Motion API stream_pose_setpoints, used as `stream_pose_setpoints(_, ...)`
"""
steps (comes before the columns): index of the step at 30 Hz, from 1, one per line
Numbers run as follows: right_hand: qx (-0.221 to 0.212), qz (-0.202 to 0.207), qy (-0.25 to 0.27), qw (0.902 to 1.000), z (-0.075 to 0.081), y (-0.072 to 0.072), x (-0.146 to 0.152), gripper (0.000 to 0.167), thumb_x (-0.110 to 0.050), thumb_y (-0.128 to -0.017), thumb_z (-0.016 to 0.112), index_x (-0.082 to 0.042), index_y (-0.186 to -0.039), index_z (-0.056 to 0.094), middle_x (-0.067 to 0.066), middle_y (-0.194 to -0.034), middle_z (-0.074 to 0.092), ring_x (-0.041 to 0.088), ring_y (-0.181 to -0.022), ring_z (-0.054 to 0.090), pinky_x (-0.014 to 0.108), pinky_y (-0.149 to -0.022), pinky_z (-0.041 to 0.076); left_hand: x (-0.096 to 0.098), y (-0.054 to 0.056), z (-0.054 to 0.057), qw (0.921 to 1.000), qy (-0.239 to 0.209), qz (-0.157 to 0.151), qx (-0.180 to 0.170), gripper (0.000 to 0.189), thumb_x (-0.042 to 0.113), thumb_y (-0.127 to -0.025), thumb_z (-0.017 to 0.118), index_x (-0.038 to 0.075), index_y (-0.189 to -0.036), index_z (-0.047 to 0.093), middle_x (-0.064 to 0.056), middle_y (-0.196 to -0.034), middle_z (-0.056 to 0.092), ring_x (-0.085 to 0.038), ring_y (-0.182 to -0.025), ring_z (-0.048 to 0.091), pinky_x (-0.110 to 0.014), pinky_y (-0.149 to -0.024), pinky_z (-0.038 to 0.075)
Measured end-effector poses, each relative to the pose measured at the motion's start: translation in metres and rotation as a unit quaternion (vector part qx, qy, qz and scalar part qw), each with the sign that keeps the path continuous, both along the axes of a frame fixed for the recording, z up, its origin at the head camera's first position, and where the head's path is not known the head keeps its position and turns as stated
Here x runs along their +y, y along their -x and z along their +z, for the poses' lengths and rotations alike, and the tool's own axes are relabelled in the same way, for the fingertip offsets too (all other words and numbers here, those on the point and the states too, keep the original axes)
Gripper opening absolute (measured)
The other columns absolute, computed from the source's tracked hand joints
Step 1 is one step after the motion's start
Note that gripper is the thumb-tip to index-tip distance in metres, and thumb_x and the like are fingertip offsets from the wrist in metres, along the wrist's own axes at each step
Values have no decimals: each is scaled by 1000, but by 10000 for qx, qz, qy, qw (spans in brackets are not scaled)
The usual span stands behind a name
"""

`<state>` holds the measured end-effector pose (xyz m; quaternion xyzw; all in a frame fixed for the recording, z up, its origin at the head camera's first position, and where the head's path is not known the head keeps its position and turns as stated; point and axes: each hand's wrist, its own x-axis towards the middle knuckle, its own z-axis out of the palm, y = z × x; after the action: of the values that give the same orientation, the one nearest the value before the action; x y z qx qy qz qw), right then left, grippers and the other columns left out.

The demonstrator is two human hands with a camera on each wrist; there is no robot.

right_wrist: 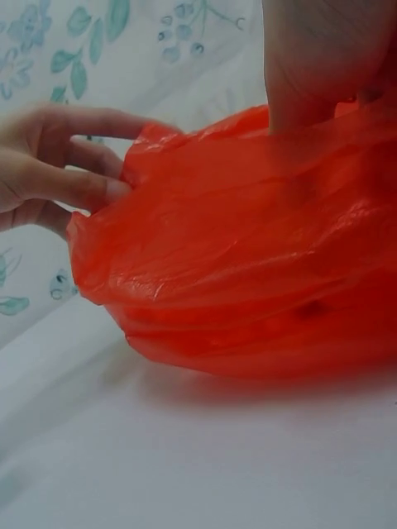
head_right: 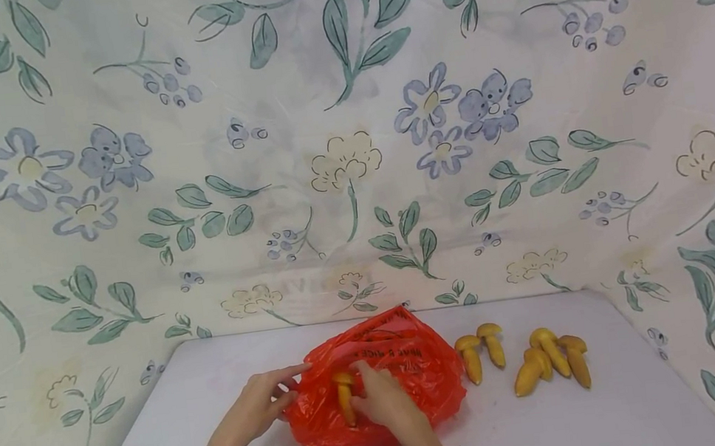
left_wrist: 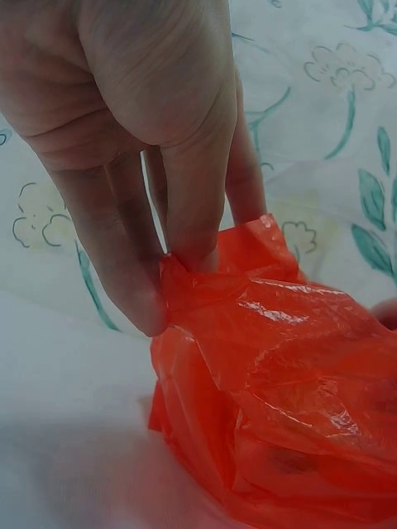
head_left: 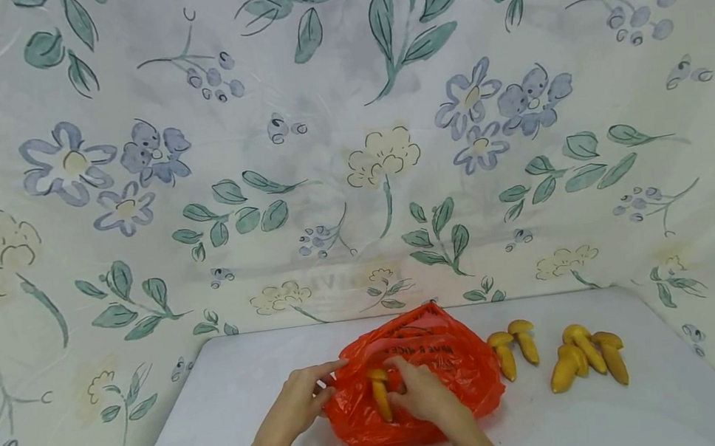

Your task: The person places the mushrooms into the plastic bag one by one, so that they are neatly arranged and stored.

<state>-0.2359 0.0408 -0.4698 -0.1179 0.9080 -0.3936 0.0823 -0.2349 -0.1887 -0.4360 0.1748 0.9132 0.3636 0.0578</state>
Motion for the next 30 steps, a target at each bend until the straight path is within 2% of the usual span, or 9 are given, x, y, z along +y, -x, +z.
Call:
stream_pose_setpoints(4, 64, -17, -106, 9999, 2, 0, 7, 52, -19, -88, 72, -14, -135, 50, 0, -78, 55, 20, -81, 47, 31, -63, 43, 0, 0, -1, 10000, 15, 10, -13, 45, -6, -88, 63, 11, -130, 64, -11, -101, 68, -14, -74, 63, -26, -60, 60)
stream_pose_setpoints(8, 169, -1, -192, 9997, 4, 2, 15, 54, -19, -89, 72, -14, -137, 48, 0, -77, 55, 19, -76, 50, 30, -62, 45, 0, 0, -1, 10000, 4, 8, -14, 45, -6, -89, 62, 11, -129, 64, -11, -100, 68, -14, -74, 63, -24, -59, 59)
stream_pose_setpoints(14, 276, -61, -375, 9989, 8, 3, 28, 58, -22, -88, 73, -15, -139, 46, 0, -84, 59, 19, -79, 53, 36, -70, 55, -1, 1, -1, 10000, 8, 25, -11, 44, -7, -88, 62, 12, -129, 64, -10, -98, 67, -13, -73, 62, -22, -58, 58)
stream_pose_setpoints(16, 317, -92, -479, 9983, 8, 2, 32, 60, -24, -88, 73, -15, -140, 46, 0, -85, 59, 19, -79, 53, 35, -70, 55, -1, 1, -1, 10000, 6, 16, -2, 45, -7, -88, 62, 12, -129, 64, -10, -99, 68, -13, -73, 63, -23, -59, 59)
stream_pose_setpoints(22, 512, -68, -538, 9972, 9, 0, 44, 59, -22, -89, 72, -13, -141, 46, 0, -81, 58, 15, -68, 52, 24, -58, 47, 0, 2, -3, 10000, 35, 43, 8, 45, -6, -89, 62, 13, -129, 64, -9, -101, 68, -12, -75, 63, -23, -60, 59)
stream_pose_setpoints(30, 717, -123, -414, 9965, 14, -5, 63, 55, -21, -89, 72, -12, -138, 48, 1, -84, 61, 13, -64, 53, 23, -57, 48, 0, 2, -3, 10000, 47, 34, 2, 45, -6, -89, 62, 12, -130, 64, -10, -102, 68, -13, -75, 63, -23, -60, 59)
